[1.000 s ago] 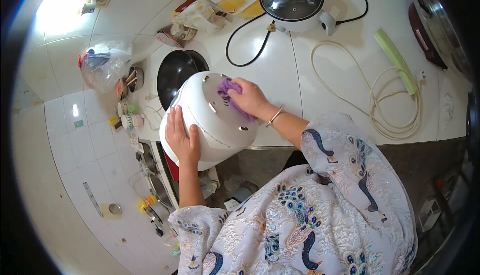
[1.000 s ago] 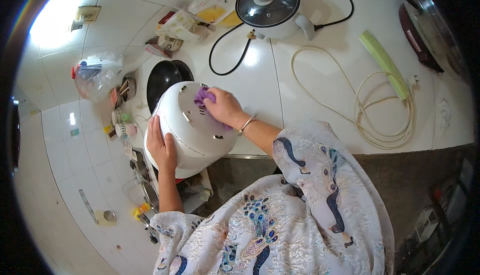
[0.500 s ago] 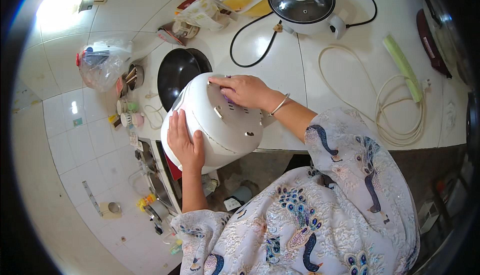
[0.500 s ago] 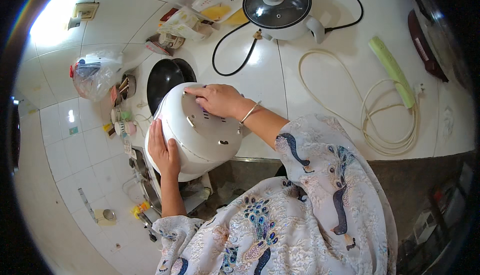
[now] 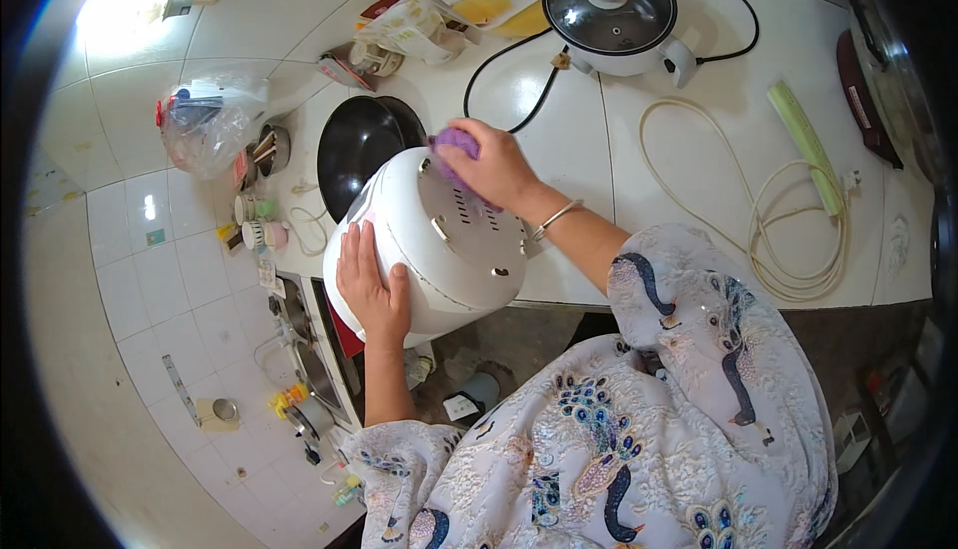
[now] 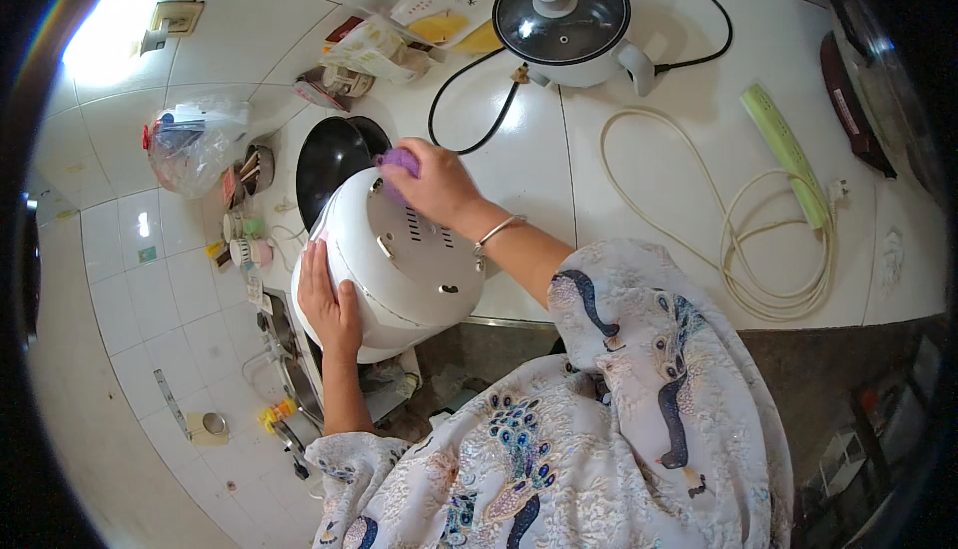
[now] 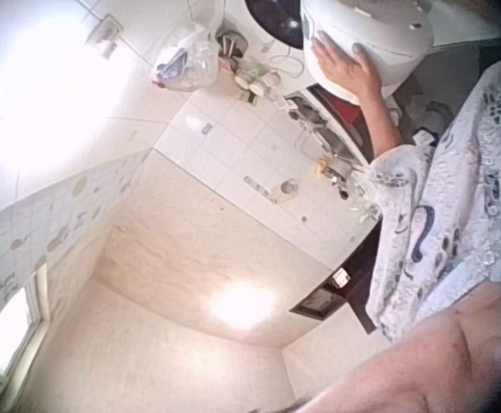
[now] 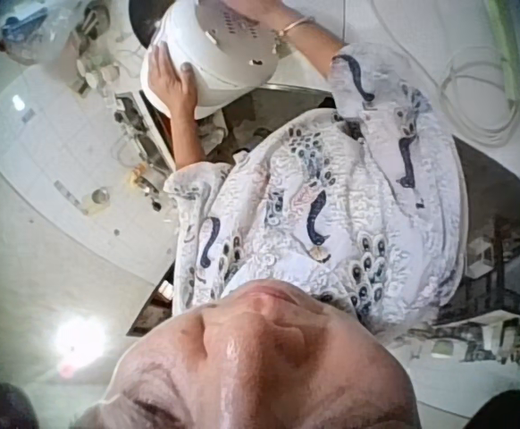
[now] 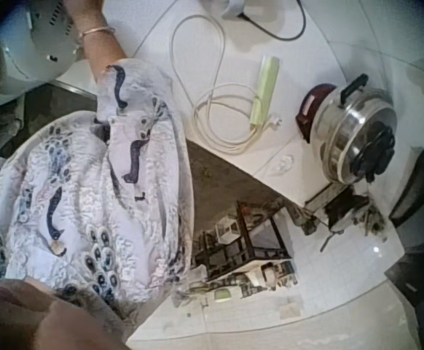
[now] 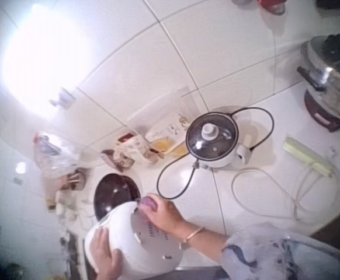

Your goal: The person wipes the exterior of a white rice cooker with a purple cloth, rotating the appliance to clean all sides. They then move to the sink, rinse the cloth under running water, and wring it out.

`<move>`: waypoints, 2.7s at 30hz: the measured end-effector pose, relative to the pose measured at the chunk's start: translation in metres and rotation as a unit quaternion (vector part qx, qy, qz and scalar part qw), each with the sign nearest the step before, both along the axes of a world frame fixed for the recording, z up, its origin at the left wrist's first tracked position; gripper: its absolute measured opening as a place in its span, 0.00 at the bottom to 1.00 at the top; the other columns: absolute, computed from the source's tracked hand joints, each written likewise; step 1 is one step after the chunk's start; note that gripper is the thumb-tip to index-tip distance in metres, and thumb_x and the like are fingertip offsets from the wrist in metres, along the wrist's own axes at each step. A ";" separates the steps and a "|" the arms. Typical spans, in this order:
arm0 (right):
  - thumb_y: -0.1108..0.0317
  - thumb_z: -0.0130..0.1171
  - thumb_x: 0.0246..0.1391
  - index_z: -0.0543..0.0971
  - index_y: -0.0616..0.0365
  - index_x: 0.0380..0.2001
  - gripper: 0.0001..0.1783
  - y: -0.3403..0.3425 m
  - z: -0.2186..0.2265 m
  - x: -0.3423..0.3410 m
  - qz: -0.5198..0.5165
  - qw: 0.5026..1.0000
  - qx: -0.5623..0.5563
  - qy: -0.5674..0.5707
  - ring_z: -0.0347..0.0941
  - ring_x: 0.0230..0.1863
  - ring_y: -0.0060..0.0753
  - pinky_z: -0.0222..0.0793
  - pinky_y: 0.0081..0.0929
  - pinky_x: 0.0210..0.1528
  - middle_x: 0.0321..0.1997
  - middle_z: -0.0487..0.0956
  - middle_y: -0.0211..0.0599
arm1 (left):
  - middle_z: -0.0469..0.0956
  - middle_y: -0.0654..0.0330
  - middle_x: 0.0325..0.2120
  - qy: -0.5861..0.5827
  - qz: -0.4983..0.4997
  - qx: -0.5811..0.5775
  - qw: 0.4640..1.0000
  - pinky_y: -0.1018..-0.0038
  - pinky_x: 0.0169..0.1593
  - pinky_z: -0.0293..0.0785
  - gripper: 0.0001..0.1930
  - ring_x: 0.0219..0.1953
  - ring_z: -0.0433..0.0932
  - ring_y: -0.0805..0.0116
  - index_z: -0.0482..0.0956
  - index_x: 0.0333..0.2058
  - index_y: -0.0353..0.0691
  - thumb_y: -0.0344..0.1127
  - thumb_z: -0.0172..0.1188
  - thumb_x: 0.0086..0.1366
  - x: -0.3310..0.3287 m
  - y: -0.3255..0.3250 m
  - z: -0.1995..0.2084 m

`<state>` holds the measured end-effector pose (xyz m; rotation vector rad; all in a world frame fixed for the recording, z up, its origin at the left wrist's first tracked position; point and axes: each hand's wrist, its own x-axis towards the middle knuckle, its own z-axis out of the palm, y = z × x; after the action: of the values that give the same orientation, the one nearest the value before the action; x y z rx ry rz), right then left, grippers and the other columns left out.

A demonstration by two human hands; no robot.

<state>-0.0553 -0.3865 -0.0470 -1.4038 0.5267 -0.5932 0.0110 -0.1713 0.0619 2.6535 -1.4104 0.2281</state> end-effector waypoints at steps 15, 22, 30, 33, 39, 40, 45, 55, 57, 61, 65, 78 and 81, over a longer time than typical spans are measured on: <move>0.58 0.60 0.53 0.80 0.59 0.43 0.19 0.021 -0.014 0.015 0.019 0.999 -0.011 -0.043 0.78 0.43 0.47 0.73 0.35 0.48 0.43 0.81 0.49 | 0.67 0.45 0.60 -0.003 -0.015 -0.005 1.000 0.55 0.64 0.55 0.32 0.62 0.64 0.45 0.68 0.60 0.38 0.56 0.46 0.67 -0.002 -0.008 0.006; 0.57 0.55 0.54 0.82 0.55 0.37 0.16 0.010 -0.077 -0.051 0.074 0.984 -0.084 0.136 0.79 0.36 0.49 0.74 0.41 0.41 0.34 0.82 0.46 | 0.67 0.45 0.59 -0.003 -0.027 -0.017 0.999 0.55 0.64 0.55 0.33 0.62 0.64 0.45 0.68 0.60 0.37 0.57 0.45 0.66 0.002 -0.005 0.002; 0.62 0.52 0.60 0.74 0.61 0.51 0.19 0.041 -0.108 0.030 -0.002 0.999 -0.025 -0.042 0.76 0.48 0.49 0.69 0.39 0.54 0.47 0.79 0.52 | 0.69 0.43 0.58 -0.006 -0.030 -0.028 0.999 0.53 0.63 0.57 0.33 0.61 0.65 0.43 0.69 0.59 0.35 0.57 0.44 0.67 -0.002 -0.010 0.003; 0.59 0.49 0.61 0.75 0.64 0.46 0.19 0.037 -0.132 0.003 0.082 0.988 0.039 0.129 0.74 0.48 0.58 0.67 0.46 0.52 0.45 0.78 0.57 | 0.68 0.43 0.58 0.006 -0.022 -0.025 0.999 0.53 0.63 0.56 0.33 0.62 0.65 0.42 0.69 0.59 0.35 0.58 0.44 0.68 -0.002 -0.007 0.004; 0.56 0.51 0.57 0.79 0.66 0.36 0.21 -0.021 -0.137 -0.022 0.158 0.960 0.029 0.228 0.77 0.39 0.55 0.71 0.42 0.45 0.38 0.80 0.57 | 0.62 0.44 0.63 0.078 0.015 -0.128 0.989 0.57 0.66 0.53 0.33 0.66 0.59 0.48 0.64 0.62 0.33 0.54 0.47 0.68 0.000 0.005 -0.006; 0.57 0.51 0.57 0.79 0.66 0.36 0.20 -0.028 -0.126 -0.028 0.161 0.962 0.023 0.220 0.78 0.36 0.50 0.72 0.40 0.44 0.37 0.81 0.54 | 0.60 0.44 0.64 0.110 0.031 -0.183 0.977 0.58 0.67 0.51 0.33 0.67 0.58 0.49 0.63 0.62 0.32 0.54 0.47 0.68 -0.001 0.009 -0.005; 0.59 0.52 0.58 0.77 0.59 0.48 0.19 -0.032 -0.075 -0.023 0.128 0.952 0.260 0.099 0.79 0.32 0.42 0.75 0.37 0.40 0.37 0.81 0.48 | 0.62 0.47 0.63 0.105 0.261 -0.259 0.924 0.63 0.65 0.56 0.33 0.64 0.62 0.53 0.58 0.64 0.31 0.52 0.47 0.70 0.028 0.089 0.009; 0.70 0.56 0.48 0.80 0.53 0.41 0.15 -0.047 -0.070 -0.069 -0.087 0.943 -0.273 0.167 0.77 0.35 0.50 0.73 0.42 0.41 0.33 0.81 0.45 | 0.69 0.54 0.59 0.552 0.344 -0.451 0.611 0.65 0.60 0.65 0.34 0.57 0.70 0.56 0.63 0.63 0.38 0.61 0.43 0.70 0.036 0.137 -0.039; 0.68 0.52 0.55 0.72 0.54 0.56 0.23 -0.061 -0.106 -0.094 -0.093 0.896 -0.333 0.280 0.69 0.56 0.53 0.64 0.46 0.58 0.54 0.76 0.45 | 0.70 0.55 0.58 0.532 0.348 -0.456 0.623 0.65 0.59 0.66 0.34 0.56 0.71 0.57 0.64 0.62 0.38 0.60 0.43 0.70 0.032 0.128 -0.035; 0.75 0.49 0.54 0.62 0.50 0.65 0.33 -0.016 -0.134 -0.069 0.052 0.893 -0.313 0.319 0.50 0.72 0.52 0.47 0.52 0.69 0.71 0.60 0.42 | 0.72 0.55 0.57 0.525 0.350 -0.458 0.626 0.66 0.58 0.66 0.34 0.56 0.71 0.58 0.65 0.61 0.37 0.60 0.44 0.70 0.036 0.129 -0.039; 0.73 0.52 0.50 0.73 0.47 0.57 0.28 -0.009 -0.134 -0.044 0.138 0.868 -0.429 0.208 0.57 0.68 0.49 0.55 0.47 0.64 0.66 0.67 0.36 | 0.71 0.53 0.57 0.511 0.389 -0.428 0.636 0.65 0.57 0.67 0.35 0.55 0.72 0.58 0.65 0.62 0.36 0.61 0.45 0.69 0.030 0.115 -0.030; 0.76 0.53 0.38 0.78 0.51 0.29 0.12 0.144 -0.125 -0.159 0.205 0.913 -0.336 -0.105 0.73 0.35 0.48 0.67 0.42 0.38 0.32 0.78 0.40 | 0.70 0.54 0.57 0.481 0.325 -0.434 0.689 0.66 0.58 0.67 0.35 0.56 0.72 0.59 0.63 0.63 0.36 0.60 0.44 0.70 0.046 0.114 -0.065; 0.78 0.48 0.41 0.81 0.54 0.42 0.23 0.042 -0.127 -0.122 -0.020 0.936 -0.352 0.021 0.74 0.43 0.49 0.70 0.33 0.48 0.43 0.81 0.37 | 0.69 0.54 0.58 0.493 0.292 -0.419 0.704 0.66 0.59 0.66 0.36 0.57 0.71 0.59 0.62 0.64 0.38 0.62 0.43 0.69 0.060 0.112 -0.073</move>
<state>-0.1772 -0.3440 -0.1742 -2.0892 0.3865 -0.8338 0.0710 -0.0597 -0.0108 1.7592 -0.0198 -0.3811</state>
